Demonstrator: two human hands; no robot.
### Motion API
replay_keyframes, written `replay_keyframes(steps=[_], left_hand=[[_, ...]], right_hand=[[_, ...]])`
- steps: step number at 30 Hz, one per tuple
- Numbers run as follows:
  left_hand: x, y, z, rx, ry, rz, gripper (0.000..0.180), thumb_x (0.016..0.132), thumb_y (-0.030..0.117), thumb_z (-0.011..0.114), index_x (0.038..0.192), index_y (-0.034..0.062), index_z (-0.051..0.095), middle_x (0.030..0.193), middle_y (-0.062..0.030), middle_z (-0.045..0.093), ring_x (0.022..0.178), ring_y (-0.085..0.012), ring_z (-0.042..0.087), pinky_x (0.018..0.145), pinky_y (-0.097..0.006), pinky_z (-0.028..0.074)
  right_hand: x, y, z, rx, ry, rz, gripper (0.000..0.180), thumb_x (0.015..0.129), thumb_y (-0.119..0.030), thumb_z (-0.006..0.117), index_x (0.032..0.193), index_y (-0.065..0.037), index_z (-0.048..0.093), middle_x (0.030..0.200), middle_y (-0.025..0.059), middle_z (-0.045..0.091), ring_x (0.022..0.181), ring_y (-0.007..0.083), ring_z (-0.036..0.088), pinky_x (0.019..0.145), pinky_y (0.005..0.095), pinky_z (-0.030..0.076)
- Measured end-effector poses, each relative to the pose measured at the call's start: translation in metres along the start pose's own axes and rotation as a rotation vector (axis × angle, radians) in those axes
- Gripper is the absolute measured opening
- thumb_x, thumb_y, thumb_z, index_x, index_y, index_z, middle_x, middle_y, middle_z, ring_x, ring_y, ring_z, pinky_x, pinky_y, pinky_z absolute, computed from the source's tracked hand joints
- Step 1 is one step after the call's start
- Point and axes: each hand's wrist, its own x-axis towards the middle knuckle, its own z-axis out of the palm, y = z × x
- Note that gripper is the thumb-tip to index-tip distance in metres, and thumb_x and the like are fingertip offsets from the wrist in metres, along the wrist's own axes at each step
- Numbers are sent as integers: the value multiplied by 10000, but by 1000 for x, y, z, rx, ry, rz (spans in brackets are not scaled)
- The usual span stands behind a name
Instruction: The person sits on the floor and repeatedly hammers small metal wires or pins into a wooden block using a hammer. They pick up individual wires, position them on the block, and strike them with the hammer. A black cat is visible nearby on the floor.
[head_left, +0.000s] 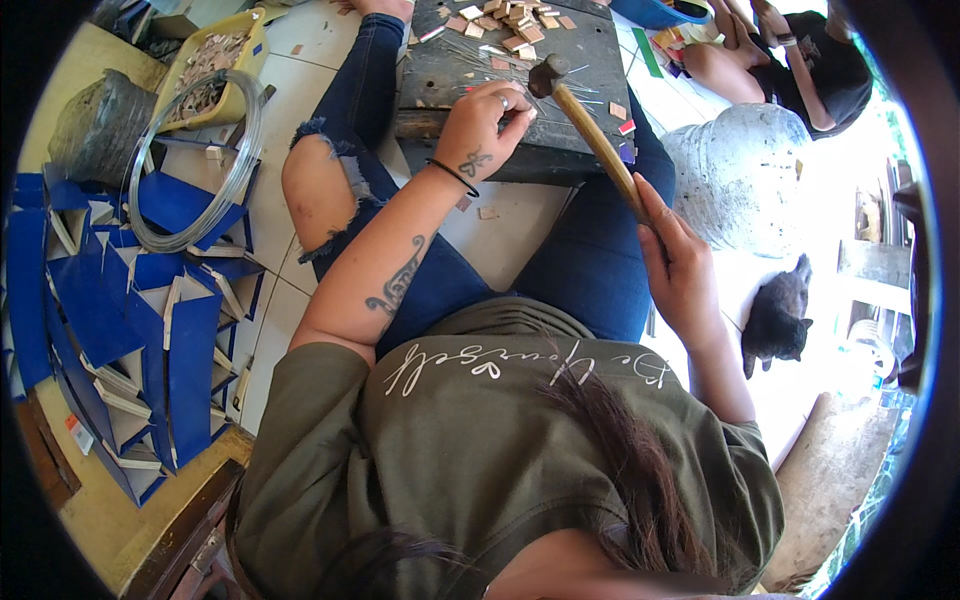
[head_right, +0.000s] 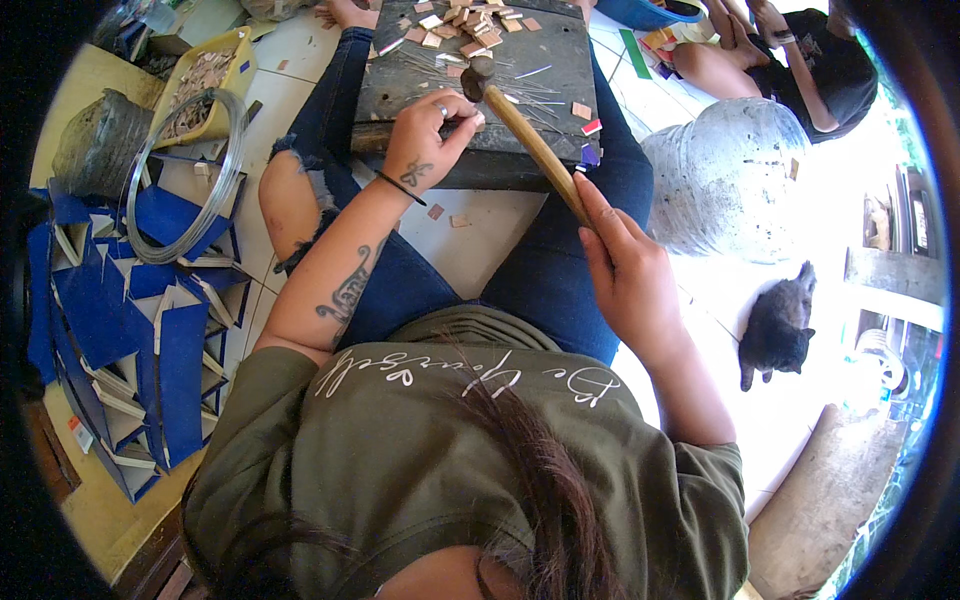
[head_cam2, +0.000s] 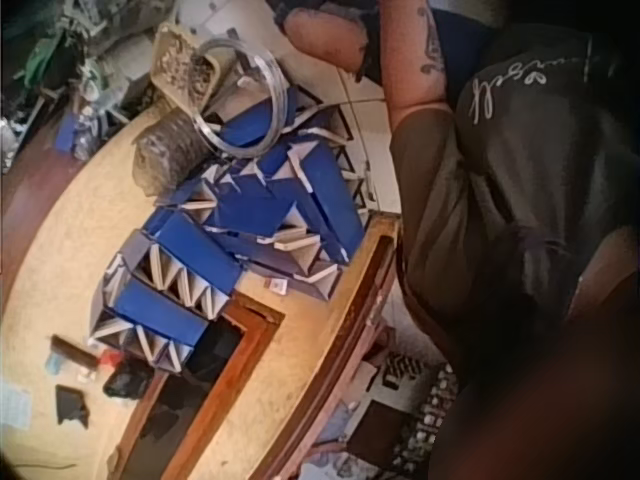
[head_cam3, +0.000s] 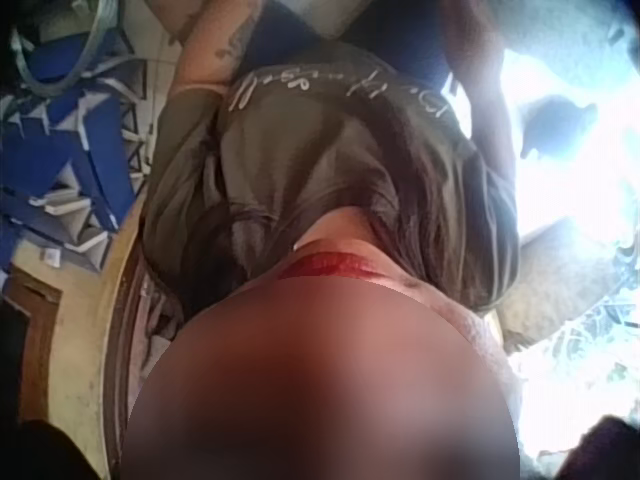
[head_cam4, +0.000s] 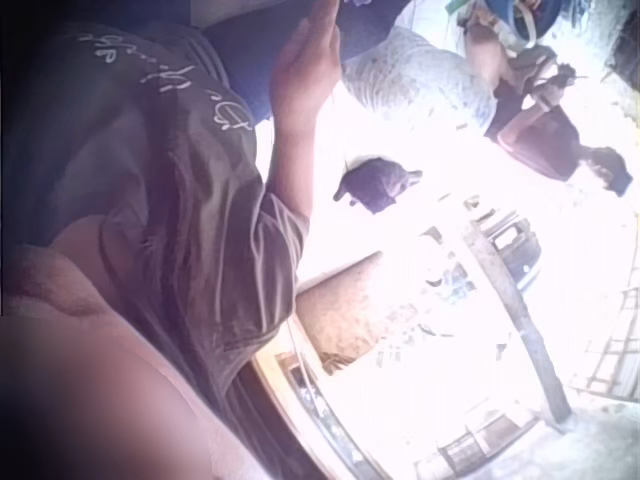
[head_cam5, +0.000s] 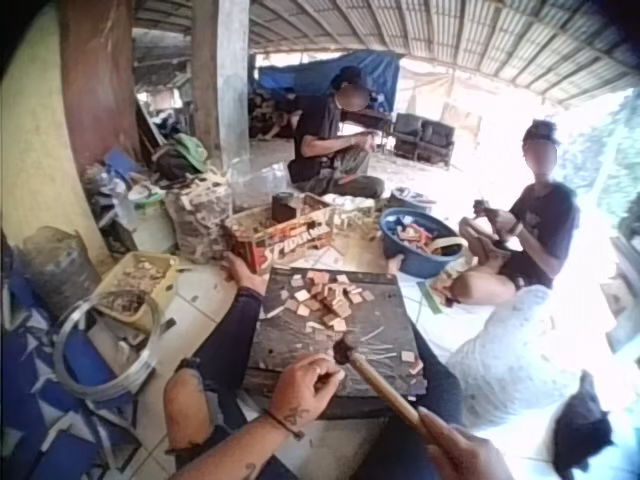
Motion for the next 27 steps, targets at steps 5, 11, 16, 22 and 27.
replay_keyframes(steps=[5, 11, 16, 22, 27], left_hand=[[0, -1, 1, -30, 49, 47, 69, 781, 52, 672, 763, 0, 630, 816, -120, 644, 767, -276, 634, 706, -331, 495], [0, -1, 1, -17, 37, 46, 84, 786, 75, 674, 775, 1, 635, 804, -122, 637, 759, -279, 631, 704, -340, 494], [1, -2, 2, -30, 11, -1, 89, 795, 84, 668, 782, 2, 636, 800, -120, 637, 753, -282, 629, 691, -347, 492], [0, -3, 6, 32, 77, 38, 105, 803, 88, 674, 840, -3, 638, 800, -132, 642, 729, -260, 630, 681, -325, 492], [-9, 19, -5, -14, -13, -112, 149, 867, 77, 632, 986, -2, 678, 865, -100, 679, 750, -149, 606, 726, -273, 475]], right_hand=[[-2, 2, 0, 23, 47, 16, 446, 917, -51, 529, 1355, -119, 480, 918, 199, 629, 751, 277, 654, 687, 366, 502], [-6, 6, 1, -20, 108, -56, 449, 918, -52, 528, 1361, -109, 475, 890, 189, 630, 744, 256, 649, 684, 350, 500], [-4, 15, 1, 86, -23, 189, 442, 922, -68, 528, 1360, -98, 475, 897, 184, 640, 753, 237, 653, 682, 344, 502], [34, 51, 25, -53, 226, 102, 482, 867, -50, 557, 1332, -161, 495, 1063, 152, 623, 887, 340, 621, 770, 414, 493], [72, 74, 60, -321, 210, 253, 268, 837, -98, 526, 1104, -92, 544, 917, 162, 585, 794, 326, 628, 654, 457, 511]])
